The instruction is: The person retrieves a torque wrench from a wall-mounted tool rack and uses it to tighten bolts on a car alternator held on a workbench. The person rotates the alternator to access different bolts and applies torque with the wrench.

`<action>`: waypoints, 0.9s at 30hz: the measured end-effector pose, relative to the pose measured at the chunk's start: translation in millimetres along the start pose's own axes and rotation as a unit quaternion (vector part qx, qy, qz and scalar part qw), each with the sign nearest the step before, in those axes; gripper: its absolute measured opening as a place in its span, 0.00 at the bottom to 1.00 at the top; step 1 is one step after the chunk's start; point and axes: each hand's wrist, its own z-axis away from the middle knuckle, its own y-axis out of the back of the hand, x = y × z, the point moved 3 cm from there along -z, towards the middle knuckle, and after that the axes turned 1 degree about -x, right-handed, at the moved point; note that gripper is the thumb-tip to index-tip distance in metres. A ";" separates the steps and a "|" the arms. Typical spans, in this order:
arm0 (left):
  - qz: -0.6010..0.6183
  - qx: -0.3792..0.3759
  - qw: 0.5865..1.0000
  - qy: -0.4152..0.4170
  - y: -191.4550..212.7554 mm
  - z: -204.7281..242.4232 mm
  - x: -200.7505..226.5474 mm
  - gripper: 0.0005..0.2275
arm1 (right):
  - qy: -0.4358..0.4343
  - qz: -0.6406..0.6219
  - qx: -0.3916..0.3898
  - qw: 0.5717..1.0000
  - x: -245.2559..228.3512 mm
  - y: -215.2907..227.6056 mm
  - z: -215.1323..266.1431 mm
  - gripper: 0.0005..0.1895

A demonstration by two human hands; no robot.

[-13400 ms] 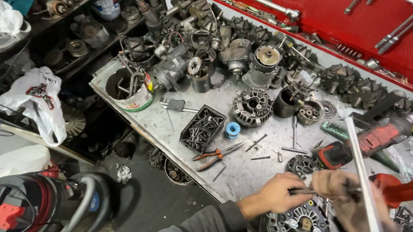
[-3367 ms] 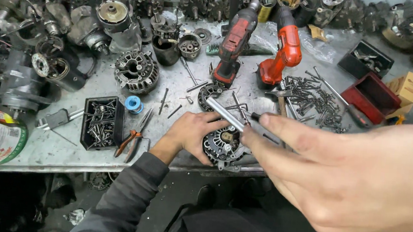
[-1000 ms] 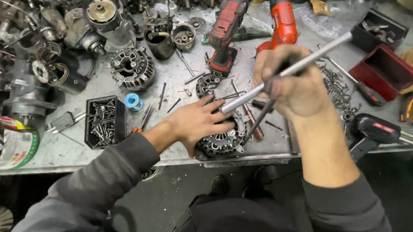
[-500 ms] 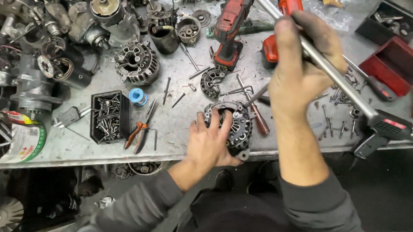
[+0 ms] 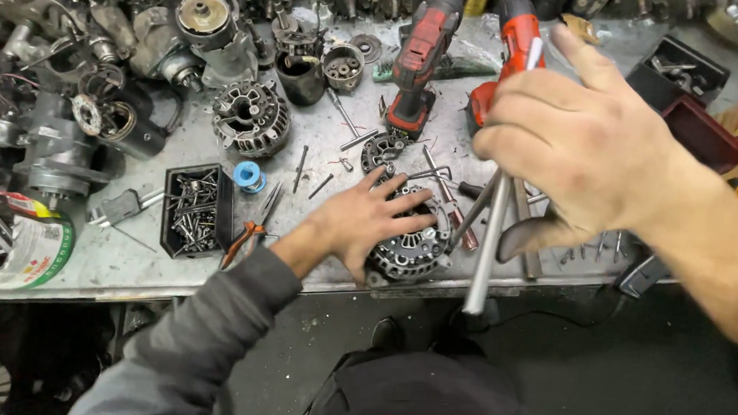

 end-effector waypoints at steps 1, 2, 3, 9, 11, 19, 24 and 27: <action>-0.011 -0.018 0.999 -0.041 -1.0 -1.9 -5.0 0.63 | 0.047 -0.017 -0.026 0.998 -3.0 6.0 -5.8 0.34; -0.012 -0.016 0.999 -0.040 -2.5 -3.5 -7.9 0.63 | 0.048 -0.017 -0.026 0.998 0.1 3.4 -3.4 0.34; -0.022 -0.022 0.998 -0.049 -4.6 -5.4 -10.4 0.62 | 0.075 -0.033 -0.045 0.996 2.0 -0.4 -0.4 0.29; -0.033 -0.032 0.998 0.033 -18.1 -5.3 6.7 0.60 | 0.060 0.020 -0.031 0.998 2.3 -10.3 18.2 0.17; -0.030 -0.031 0.995 0.091 -28.1 -4.1 29.9 0.59 | 0.018 0.081 -0.030 0.996 -2.5 -15.0 16.2 0.18; 0.048 -0.025 0.833 0.550 -14.2 -45.5 86.4 0.58 | -0.431 0.180 -0.084 0.880 -13.4 -38.2 -3.8 0.27; 0.144 0.004 0.868 0.475 2.4 -9.7 55.5 0.56 | -0.324 0.166 0.036 0.931 -12.0 -41.9 -12.0 0.10; 0.148 0.153 0.908 0.360 -3.6 5.5 16.3 0.52 | -0.283 0.137 0.047 0.948 7.3 -63.5 -7.6 0.10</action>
